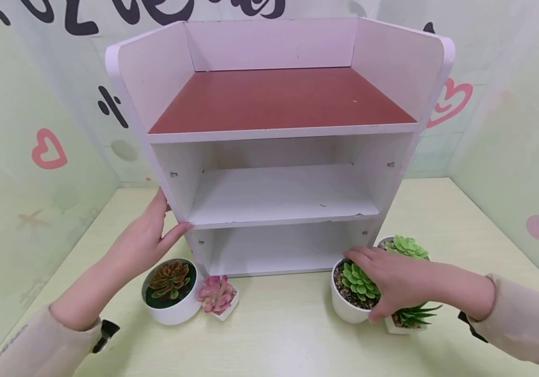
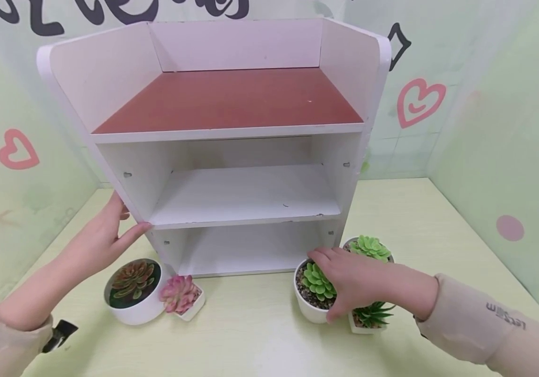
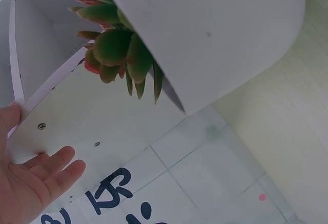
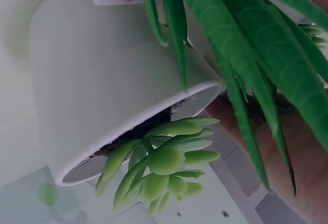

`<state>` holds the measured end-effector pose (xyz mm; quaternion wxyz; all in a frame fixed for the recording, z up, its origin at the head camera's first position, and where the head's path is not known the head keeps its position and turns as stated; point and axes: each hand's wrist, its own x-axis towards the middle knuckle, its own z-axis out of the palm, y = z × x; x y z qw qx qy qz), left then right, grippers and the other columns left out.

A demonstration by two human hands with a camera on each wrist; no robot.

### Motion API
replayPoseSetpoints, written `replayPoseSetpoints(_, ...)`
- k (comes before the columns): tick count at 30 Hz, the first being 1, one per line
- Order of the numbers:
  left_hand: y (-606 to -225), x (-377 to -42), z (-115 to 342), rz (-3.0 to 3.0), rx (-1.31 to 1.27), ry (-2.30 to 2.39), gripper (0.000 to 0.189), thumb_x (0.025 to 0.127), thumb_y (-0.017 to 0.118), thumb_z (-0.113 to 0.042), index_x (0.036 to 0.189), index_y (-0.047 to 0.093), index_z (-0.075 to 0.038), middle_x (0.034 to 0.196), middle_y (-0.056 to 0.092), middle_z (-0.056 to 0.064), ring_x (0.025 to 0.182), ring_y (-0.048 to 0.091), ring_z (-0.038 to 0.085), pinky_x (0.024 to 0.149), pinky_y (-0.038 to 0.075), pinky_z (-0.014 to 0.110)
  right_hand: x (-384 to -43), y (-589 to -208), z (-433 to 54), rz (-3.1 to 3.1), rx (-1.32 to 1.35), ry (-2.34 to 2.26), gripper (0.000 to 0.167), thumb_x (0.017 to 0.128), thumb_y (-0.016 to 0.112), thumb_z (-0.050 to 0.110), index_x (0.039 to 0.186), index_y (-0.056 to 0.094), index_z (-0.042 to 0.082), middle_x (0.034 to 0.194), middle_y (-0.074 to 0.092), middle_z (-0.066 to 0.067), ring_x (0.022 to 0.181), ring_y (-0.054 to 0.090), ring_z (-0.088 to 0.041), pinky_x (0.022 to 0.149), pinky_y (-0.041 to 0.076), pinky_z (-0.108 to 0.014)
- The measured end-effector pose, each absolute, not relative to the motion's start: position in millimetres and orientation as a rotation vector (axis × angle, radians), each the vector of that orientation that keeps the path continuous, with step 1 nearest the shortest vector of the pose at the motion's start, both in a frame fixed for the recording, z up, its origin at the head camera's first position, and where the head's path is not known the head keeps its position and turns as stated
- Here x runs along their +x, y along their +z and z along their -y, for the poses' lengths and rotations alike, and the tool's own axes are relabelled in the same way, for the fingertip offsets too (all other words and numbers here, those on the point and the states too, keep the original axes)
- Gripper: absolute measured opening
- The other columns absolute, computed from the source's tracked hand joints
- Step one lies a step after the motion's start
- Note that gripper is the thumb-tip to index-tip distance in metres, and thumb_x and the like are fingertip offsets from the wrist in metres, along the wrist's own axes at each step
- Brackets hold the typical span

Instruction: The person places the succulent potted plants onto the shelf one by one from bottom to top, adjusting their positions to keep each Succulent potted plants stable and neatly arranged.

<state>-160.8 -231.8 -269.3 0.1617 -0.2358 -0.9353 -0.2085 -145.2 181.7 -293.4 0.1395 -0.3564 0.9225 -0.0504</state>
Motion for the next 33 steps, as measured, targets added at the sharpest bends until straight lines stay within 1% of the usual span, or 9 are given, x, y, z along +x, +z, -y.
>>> replayPoseSetpoints(5,-269.5,-160.8,232.0,2.653,-0.692,-0.584,0.090,0.085,0.064,-0.019,0.147,0.000,-0.014,0.139,0.032,0.018,0.116,0.047,0.037,0.089,0.042,0.056,-146.6,-292.7,-181.1,-2.651,-1.022,-0.164,0.103,0.062,0.079,0.044,0.136,0.030,-0.007,0.138,0.035,-0.025,0.125,0.036,-0.042,0.100,0.033,-0.054)
replayPoseSetpoints(14,-269.4,-160.2,232.4,2.651,-0.696,-0.584,0.090,0.085,0.065,-0.018,0.147,0.000,-0.013,0.138,0.033,0.018,0.115,0.047,0.036,0.089,0.042,0.056,-146.5,-291.2,-180.7,-2.655,-1.051,-0.138,0.102,0.063,0.077,0.045,0.136,0.030,-0.007,0.138,0.035,-0.024,0.124,0.037,-0.042,0.100,0.034,-0.054)
replayPoseSetpoints(22,-269.1,-160.5,232.2,2.664,-0.677,-0.584,0.089,0.086,0.064,-0.020,0.147,-0.001,-0.014,0.139,0.031,0.019,0.116,0.047,0.037,0.089,0.042,0.057,-146.5,-289.0,-179.5,-2.690,-1.121,-0.083,0.096,0.064,0.077,0.041,0.134,0.032,-0.008,0.135,0.039,-0.023,0.121,0.041,-0.041,0.098,0.037,-0.053)
replayPoseSetpoints(27,-269.2,-160.7,232.2,2.670,-0.669,-0.576,0.089,0.086,0.063,-0.021,0.147,-0.001,-0.014,0.139,0.032,0.019,0.115,0.047,0.038,0.087,0.043,0.057,-147.0,-282.0,-175.5,-2.712,-1.120,-0.114,0.096,0.063,0.077,0.039,0.134,0.032,-0.008,0.133,0.041,-0.023,0.119,0.043,-0.039,0.096,0.040,-0.051)
replayPoseSetpoints(30,-269.0,-160.9,232.1,2.674,-0.665,-0.573,0.089,0.086,0.063,-0.022,0.147,-0.001,-0.014,0.138,0.032,0.019,0.115,0.047,0.038,0.087,0.043,0.057,-148.6,-278.0,-171.6,-2.742,-1.125,-0.141,0.095,0.063,0.077,0.040,0.132,0.033,-0.007,0.129,0.043,-0.022,0.115,0.046,-0.037,0.093,0.043,-0.049)
replayPoseSetpoints(33,-268.9,-161.0,231.8,2.676,-0.664,-0.574,0.089,0.086,0.063,-0.022,0.147,-0.001,-0.014,0.138,0.032,0.019,0.115,0.047,0.038,0.087,0.043,0.057,-150.7,-275.1,-166.7,-2.771,-1.090,-0.176,0.096,0.063,0.077,0.040,0.133,0.031,-0.007,0.130,0.043,-0.023,0.117,0.045,-0.038,0.094,0.042,-0.049)
